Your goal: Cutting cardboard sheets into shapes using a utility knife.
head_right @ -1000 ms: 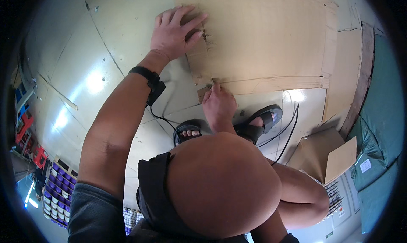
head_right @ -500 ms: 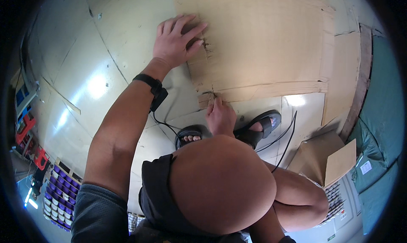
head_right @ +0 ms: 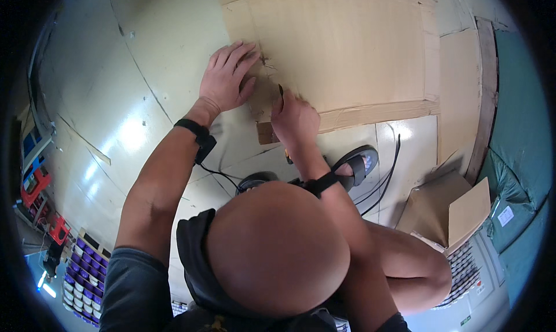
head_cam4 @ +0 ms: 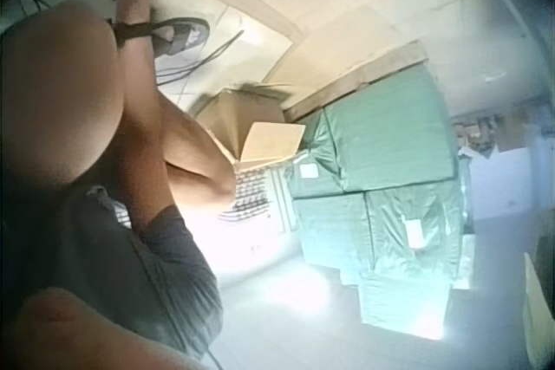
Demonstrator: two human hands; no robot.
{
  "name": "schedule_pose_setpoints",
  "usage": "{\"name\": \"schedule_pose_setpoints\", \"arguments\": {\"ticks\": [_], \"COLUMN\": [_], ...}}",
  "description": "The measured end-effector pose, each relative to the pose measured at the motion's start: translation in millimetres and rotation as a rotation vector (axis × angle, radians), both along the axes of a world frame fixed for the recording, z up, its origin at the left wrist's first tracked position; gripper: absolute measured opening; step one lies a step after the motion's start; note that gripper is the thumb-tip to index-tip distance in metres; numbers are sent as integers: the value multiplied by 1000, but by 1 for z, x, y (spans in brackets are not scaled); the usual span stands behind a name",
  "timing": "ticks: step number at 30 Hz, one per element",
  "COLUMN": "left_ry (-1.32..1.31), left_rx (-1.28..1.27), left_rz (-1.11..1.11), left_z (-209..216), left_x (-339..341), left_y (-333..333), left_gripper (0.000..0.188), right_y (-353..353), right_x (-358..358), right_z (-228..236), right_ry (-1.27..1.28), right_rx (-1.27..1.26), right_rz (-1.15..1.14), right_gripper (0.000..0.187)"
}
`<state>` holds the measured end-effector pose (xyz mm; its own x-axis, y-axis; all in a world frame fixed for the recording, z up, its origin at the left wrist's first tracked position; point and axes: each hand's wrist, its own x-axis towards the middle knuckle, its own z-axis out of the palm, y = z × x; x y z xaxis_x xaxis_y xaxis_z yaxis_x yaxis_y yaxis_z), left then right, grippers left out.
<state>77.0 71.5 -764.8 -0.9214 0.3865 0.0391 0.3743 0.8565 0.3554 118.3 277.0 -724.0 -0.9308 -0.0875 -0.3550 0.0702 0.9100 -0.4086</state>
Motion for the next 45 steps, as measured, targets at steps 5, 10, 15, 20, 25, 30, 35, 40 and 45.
{"name": "schedule_pose_setpoints", "arguments": {"ticks": [5, 10, 15, 20, 25, 30, 35, 40, 45], "left_ry": [-21, -15, -10, 21, 34, 87, -245, -197, -140], "left_rx": [83, 98, 117, 137, 97, 157, 17, -47, -15], "left_rz": [-10, -7, 9, 22, 37, 147, -76, -31, 40], "left_z": [-3, -6, -4, -1, 6, 3, 23, 11, 1], "left_x": [-2, -1, -1, -4, 0, 66, 96, 66, 52], "left_y": [14, 7, 5, 7, 14, 30, 49, 61, 59], "left_gripper": [63, 66, 67, 67, 62, 56, 69, 77, 76], "right_y": [-1, -14, 1, 26, 41, 43, 49, 53, 44], "right_x": [-16, -19, -19, -28, -30, -37, -49, -30, 5], "right_z": [-9, -13, -24, -35, -39, -37, -28, 5, 1], "right_ry": [6, 29, 37, -135, -346, -395, -530, -183, -84], "right_rx": [63, 97, -120, -486, -766, -718, -908, -251, 50], "right_rz": [49, 73, -181, -261, -344, -333, -436, -160, 6], "right_gripper": [18, 17, 23, 29, 29, 30, 29, 29, 26]}}
